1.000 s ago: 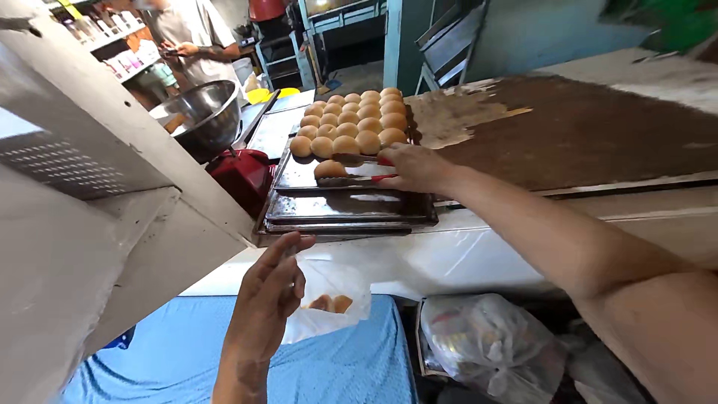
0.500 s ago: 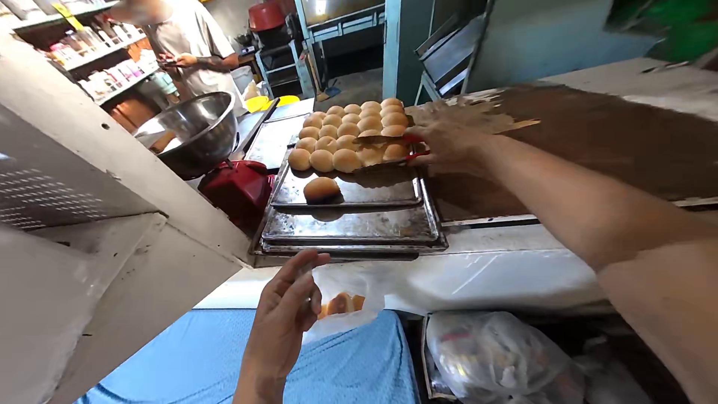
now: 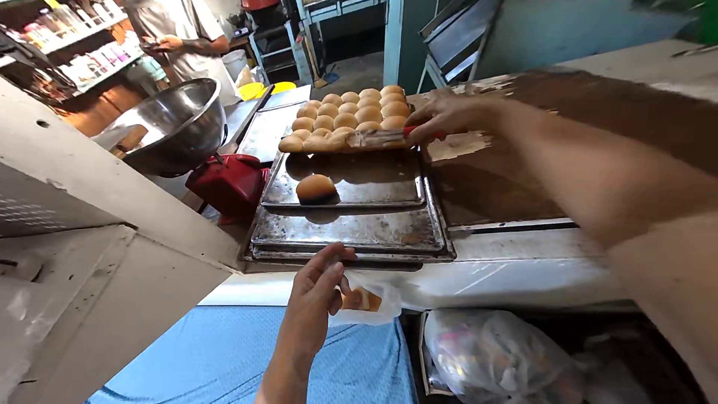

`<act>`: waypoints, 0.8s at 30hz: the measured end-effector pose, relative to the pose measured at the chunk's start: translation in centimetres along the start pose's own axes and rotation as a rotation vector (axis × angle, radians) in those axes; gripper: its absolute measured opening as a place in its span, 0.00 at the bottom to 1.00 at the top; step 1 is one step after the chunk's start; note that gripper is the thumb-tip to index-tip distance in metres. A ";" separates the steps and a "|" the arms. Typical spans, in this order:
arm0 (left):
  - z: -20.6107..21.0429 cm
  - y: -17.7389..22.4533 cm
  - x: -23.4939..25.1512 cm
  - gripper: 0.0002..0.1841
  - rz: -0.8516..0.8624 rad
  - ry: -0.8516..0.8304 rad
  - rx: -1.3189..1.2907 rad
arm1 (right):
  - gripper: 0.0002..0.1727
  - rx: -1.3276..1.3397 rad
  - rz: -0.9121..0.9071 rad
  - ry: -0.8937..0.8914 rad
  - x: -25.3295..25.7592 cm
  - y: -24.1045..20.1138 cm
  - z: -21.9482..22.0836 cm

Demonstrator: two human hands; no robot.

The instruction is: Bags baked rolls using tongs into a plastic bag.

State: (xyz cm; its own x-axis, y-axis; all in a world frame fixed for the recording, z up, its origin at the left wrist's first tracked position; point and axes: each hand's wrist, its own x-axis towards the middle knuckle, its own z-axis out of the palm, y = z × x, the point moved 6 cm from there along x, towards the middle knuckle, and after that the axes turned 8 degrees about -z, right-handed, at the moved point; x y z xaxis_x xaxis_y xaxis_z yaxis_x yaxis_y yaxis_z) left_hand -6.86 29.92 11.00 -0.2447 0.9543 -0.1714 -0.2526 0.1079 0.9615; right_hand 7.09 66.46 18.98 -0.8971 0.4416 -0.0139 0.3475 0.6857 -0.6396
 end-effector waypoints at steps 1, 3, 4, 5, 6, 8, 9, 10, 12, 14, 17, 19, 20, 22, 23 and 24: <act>0.0 0.0 0.1 0.21 0.003 0.005 -0.003 | 0.14 0.085 0.021 0.011 0.1 0.6 -0.1; 0.0 -0.1 0.3 0.21 0.011 0.015 -0.007 | 0.14 0.214 0.063 0.022 0.0 1.5 -0.1; 0.0 -0.1 0.4 0.21 0.016 0.016 -0.004 | 0.13 0.254 0.078 0.026 -0.2 1.6 0.0; -0.1 -0.1 0.5 0.21 0.020 0.020 -0.003 | 0.13 0.278 0.079 0.031 -0.5 1.7 0.1; -0.1 -0.1 0.5 0.21 0.024 0.025 -0.007 | 0.12 0.291 0.078 0.039 -0.8 1.6 0.2; -0.1 -0.2 0.7 0.20 0.029 0.040 -0.011 | 0.12 0.284 0.059 0.072 -1.4 1.7 0.3; -0.1 -0.2 0.7 0.20 0.033 0.047 -0.010 | 0.13 0.263 0.042 0.086 -1.8 1.9 0.4; -0.1 -0.2 0.8 0.20 0.035 0.053 -0.007 | 0.13 0.236 0.014 0.103 -2.1 2.0 0.4; 0.0 -0.2 0.8 0.20 0.042 0.064 -0.001 | 0.13 0.143 -0.080 0.131 -3.0 1.7 0.5; 0.1 -0.2 0.8 0.21 0.045 0.073 0.014 | 0.15 -0.020 -0.215 0.158 -4.2 0.9 1.0; 0.2 -0.1 0.8 0.21 0.054 0.078 0.031 | 0.19 -0.278 -0.192 0.209 -6.8 -2.3 2.5; 0.3 -0.1 0.8 0.21 0.058 0.079 0.044 | 0.25 -0.363 -0.189 0.223 -7.7 -3.7 3.1; 0.3 0.0 0.8 0.21 0.060 0.081 0.063 | 0.28 -0.407 -0.219 0.257 -7.7 -3.8 3.2; 0.3 0.0 0.9 0.21 0.057 0.085 0.124 | 0.34 -0.504 -0.262 0.307 -6.8 -3.8 3.5; 0.4 0.1 1.0 0.22 0.057 0.084 0.158 | 0.34 -0.541 -0.247 0.296 -6.2 -3.9 3.8; 0.5 0.3 1.2 0.23 0.058 0.079 0.199 | 0.32 -0.571 -0.247 0.280 -5.5 -3.9 4.1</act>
State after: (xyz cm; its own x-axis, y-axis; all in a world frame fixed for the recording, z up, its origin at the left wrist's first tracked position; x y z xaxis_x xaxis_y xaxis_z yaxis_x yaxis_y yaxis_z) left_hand -6.80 31.23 11.22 -0.3280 0.9366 -0.1230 -0.0483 0.1134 0.9924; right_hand 9.55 58.97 18.44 -0.8910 0.3133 0.3287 0.3001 0.9495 -0.0914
